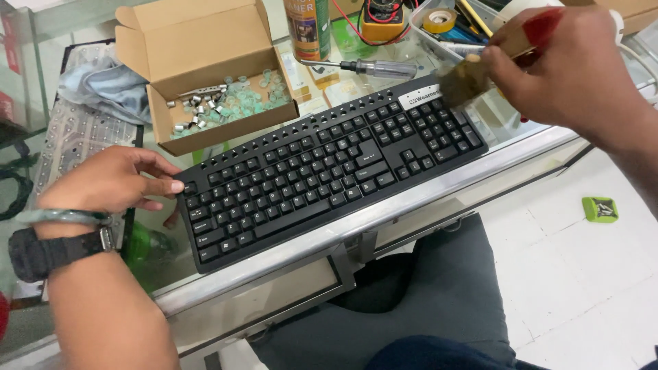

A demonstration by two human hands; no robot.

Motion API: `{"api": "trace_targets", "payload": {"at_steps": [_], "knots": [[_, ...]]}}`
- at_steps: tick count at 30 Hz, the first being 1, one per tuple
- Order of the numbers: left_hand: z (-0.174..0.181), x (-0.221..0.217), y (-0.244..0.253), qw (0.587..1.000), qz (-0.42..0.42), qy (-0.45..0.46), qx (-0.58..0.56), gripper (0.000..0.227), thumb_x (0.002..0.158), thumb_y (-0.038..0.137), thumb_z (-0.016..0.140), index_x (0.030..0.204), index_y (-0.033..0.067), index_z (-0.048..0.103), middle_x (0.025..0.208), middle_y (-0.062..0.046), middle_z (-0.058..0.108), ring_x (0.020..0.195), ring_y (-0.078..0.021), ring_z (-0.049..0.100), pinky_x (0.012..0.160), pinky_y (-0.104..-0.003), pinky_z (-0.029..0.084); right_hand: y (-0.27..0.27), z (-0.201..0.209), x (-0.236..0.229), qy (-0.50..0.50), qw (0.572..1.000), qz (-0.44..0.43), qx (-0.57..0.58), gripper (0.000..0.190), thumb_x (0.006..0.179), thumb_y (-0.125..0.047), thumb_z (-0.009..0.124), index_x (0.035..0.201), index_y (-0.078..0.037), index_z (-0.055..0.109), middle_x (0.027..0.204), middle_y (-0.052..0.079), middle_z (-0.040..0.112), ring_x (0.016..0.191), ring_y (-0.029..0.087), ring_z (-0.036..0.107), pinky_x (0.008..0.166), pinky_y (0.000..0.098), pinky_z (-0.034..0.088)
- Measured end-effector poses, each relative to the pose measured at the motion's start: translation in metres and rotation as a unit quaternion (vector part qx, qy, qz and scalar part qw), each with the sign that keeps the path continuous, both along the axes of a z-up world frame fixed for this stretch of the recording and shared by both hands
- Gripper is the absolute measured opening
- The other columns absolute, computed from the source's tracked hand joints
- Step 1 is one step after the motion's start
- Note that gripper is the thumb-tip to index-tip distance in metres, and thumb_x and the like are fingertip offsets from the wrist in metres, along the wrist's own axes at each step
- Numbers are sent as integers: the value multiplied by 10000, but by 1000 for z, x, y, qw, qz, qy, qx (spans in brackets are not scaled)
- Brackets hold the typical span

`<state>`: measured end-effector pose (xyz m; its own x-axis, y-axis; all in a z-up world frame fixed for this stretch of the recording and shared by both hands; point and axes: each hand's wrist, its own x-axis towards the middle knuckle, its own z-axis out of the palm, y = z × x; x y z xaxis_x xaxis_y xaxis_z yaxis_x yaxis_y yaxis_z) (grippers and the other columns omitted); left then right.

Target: The person cleans a black computer keyboard using a small brush with a red handle. They systematically sweep across the keys and between them to remove dust and debris. The person holds the keyboard steady with their left hand while brushing with their right hand.

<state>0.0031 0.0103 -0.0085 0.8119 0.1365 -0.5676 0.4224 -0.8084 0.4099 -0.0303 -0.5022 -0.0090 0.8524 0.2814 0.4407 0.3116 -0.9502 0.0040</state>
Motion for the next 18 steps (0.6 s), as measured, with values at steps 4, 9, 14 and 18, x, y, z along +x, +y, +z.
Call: {"api": "trace_targets", "payload": {"at_steps": [4, 9, 14, 18], "knots": [[8, -7, -6, 1000, -4, -5, 10, 235, 943, 109, 779, 1163, 29, 771, 1138, -133, 797, 892, -328, 783, 834, -383, 537, 56, 19, 7, 92, 960, 242, 112, 263, 1052, -210, 624, 1078, 31, 725, 840, 117, 742, 718, 203, 706, 603, 305, 552], [0, 0, 4, 1000, -6, -2, -31, 277, 922, 77, 773, 1187, -1, 757, 1203, -150, 754, 923, -353, 765, 844, -393, 593, 108, 12, 29, 399, 889, 137, 179, 305, 989, -315, 536, 1054, -70, 706, 1002, 96, 807, 833, 177, 822, 693, 275, 675], [12, -8, -7, 1000, 10, -1, -29, 253, 942, 57, 751, 1190, 8, 752, 1204, -138, 753, 944, -319, 741, 869, -387, 595, 80, 25, 49, 192, 962, 93, 170, 217, 1119, -211, 582, 1059, -14, 651, 901, 136, 680, 803, 266, 665, 693, 396, 546], [10, -9, -6, 999, 7, -11, -43, 245, 942, 36, 742, 1178, -33, 751, 1129, -191, 751, 993, -323, 728, 890, -413, 620, 85, 11, 38, 422, 832, 213, 292, 257, 935, -166, 603, 1018, 58, 698, 979, 225, 794, 891, 327, 834, 724, 373, 734]]}}
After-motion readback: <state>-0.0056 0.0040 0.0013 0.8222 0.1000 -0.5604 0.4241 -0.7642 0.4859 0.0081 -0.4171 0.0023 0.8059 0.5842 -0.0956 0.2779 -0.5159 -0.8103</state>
